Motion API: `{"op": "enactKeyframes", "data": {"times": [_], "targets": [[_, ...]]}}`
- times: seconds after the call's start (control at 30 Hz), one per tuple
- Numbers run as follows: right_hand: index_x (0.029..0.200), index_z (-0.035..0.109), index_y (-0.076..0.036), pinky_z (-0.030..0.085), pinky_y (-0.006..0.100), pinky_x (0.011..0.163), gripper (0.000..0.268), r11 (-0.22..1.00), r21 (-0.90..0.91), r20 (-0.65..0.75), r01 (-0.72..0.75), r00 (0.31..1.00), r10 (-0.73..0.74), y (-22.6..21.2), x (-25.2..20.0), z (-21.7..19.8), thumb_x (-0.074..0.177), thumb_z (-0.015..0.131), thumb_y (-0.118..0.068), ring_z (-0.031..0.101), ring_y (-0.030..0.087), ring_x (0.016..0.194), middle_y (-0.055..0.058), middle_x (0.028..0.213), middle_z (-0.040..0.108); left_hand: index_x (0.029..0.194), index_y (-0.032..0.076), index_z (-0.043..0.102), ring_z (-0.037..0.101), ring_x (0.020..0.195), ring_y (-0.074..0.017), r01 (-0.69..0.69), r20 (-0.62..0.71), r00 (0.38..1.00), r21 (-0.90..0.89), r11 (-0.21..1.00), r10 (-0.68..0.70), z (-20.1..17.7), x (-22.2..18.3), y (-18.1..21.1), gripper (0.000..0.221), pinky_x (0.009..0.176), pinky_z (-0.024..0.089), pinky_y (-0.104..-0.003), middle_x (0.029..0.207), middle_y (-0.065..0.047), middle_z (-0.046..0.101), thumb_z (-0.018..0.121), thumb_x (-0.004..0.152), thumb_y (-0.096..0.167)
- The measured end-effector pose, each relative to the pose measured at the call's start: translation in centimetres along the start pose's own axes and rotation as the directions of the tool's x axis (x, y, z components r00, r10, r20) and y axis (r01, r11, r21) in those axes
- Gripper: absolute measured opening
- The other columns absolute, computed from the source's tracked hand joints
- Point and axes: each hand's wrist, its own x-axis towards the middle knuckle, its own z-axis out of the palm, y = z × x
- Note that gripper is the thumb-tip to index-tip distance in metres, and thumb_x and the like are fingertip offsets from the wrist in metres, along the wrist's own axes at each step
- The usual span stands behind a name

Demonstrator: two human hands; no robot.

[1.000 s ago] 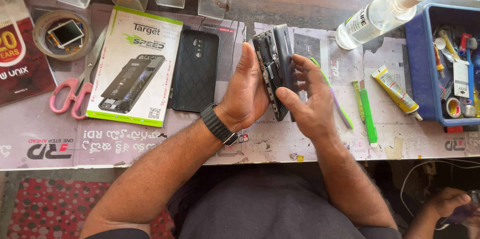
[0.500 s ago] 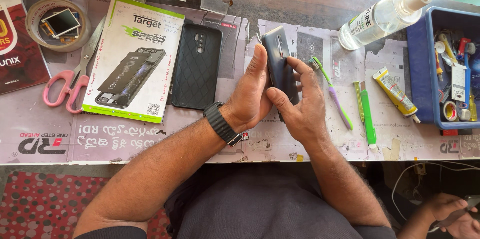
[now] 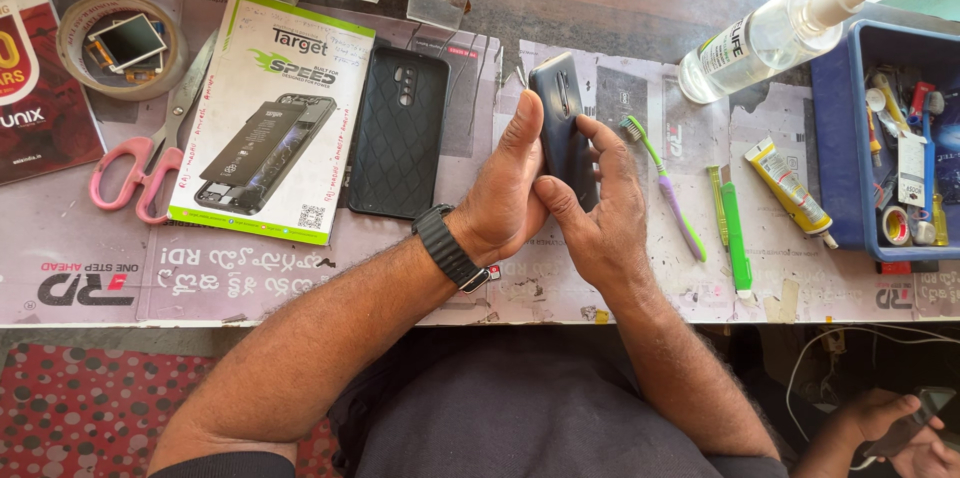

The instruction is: The person reassembles a smartphone by aligning and snapping the back cover onto the chassis. They then apply adhesive along the phone's edges using a tube and secure the cover with a rubber band.

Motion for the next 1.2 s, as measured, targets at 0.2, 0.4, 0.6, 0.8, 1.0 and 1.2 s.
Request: {"op": "enactKeyframes", "data": {"times": [0.2,0.4,0.6,0.8,1.0,1.2], "targets": [[0.15,0.048,-0.007,0.049,0.041,0.107,0.075,0.999,0.021,0.01,0.03,0.999,-0.03,0.0,-0.1,-0.1,0.092,0.076,-0.045,0.057,0.027,0.129,0.013,0.147,0.056,0.153,0.008,0.029,0.053,0.118,-0.0197,-0.055,-0.011,0.998,-0.04,0.998,0.054,0.5,-0.2,0.2,0.073,0.102,0.052,-0.039,0.128,-0.01,0.049,0.046,0.101,0.056],[0.151,0.049,-0.011,0.046,0.044,0.119,0.075,0.987,-0.055,-0.058,0.154,0.986,-0.157,-0.3,-0.3,-0.2,0.089,0.084,-0.034,0.045,0.033,0.149,0.013,0.159,0.044,0.15,0.004,0.039,0.056,0.122,-0.0196,-0.044,-0.084,0.996,-0.022,0.999,0.042,1.3,-0.4,0.4,0.047,0.103,0.053,-0.042,0.132,-0.009,0.054,0.049,0.107,0.019],[0.149,0.04,-0.005,0.05,0.041,0.107,0.083,0.991,0.0,-0.11,0.136,0.985,-0.135,-0.7,-0.9,-0.9,0.082,0.087,-0.022,0.054,0.028,0.13,0.024,0.155,0.038,0.149,0.001,0.041,0.056,0.13,-0.0262,-0.078,-0.137,0.988,-0.051,0.996,0.07,2.1,-0.3,1.1,0.05,0.107,0.052,-0.049,0.146,-0.013,0.052,0.045,0.099,0.005],[0.151,0.028,-0.001,0.062,0.03,0.088,0.084,0.678,0.712,0.052,-0.183,0.977,0.209,0.5,-2.1,-2.4,0.085,0.08,-0.005,0.071,0.018,0.105,0.015,0.117,0.068,0.152,-0.002,0.038,0.052,0.14,-0.0318,-0.171,-0.059,0.985,-0.125,0.977,0.164,2.3,-0.2,2.2,0.055,0.115,0.051,-0.048,0.152,-0.019,0.05,0.046,0.098,-0.002],[0.15,0.037,0.002,0.06,0.032,0.064,0.078,0.427,0.838,0.221,-0.34,0.927,0.304,2.5,-2.7,-2.6,0.084,0.079,0.005,0.069,0.019,0.076,0.016,0.106,0.068,0.153,-0.001,0.038,0.051,0.142,-0.0348,-0.162,-0.035,0.987,-0.125,0.979,0.159,2.0,-0.1,1.8,0.055,0.114,0.052,-0.053,0.153,-0.021,0.049,0.049,0.098,-0.003],[0.147,0.034,-0.003,0.059,0.029,0.063,0.081,0.423,0.853,0.193,-0.304,0.939,0.287,2.1,-2.6,-1.4,0.082,0.081,0.002,0.069,0.015,0.082,0.012,0.11,0.068,0.15,-0.001,0.042,0.054,0.139,-0.0357,-0.145,-0.054,0.989,-0.095,0.985,0.141,2.0,0.0,1.5,0.052,0.111,0.056,-0.055,0.152,-0.023,0.05,0.052,0.099,-0.004]]}}
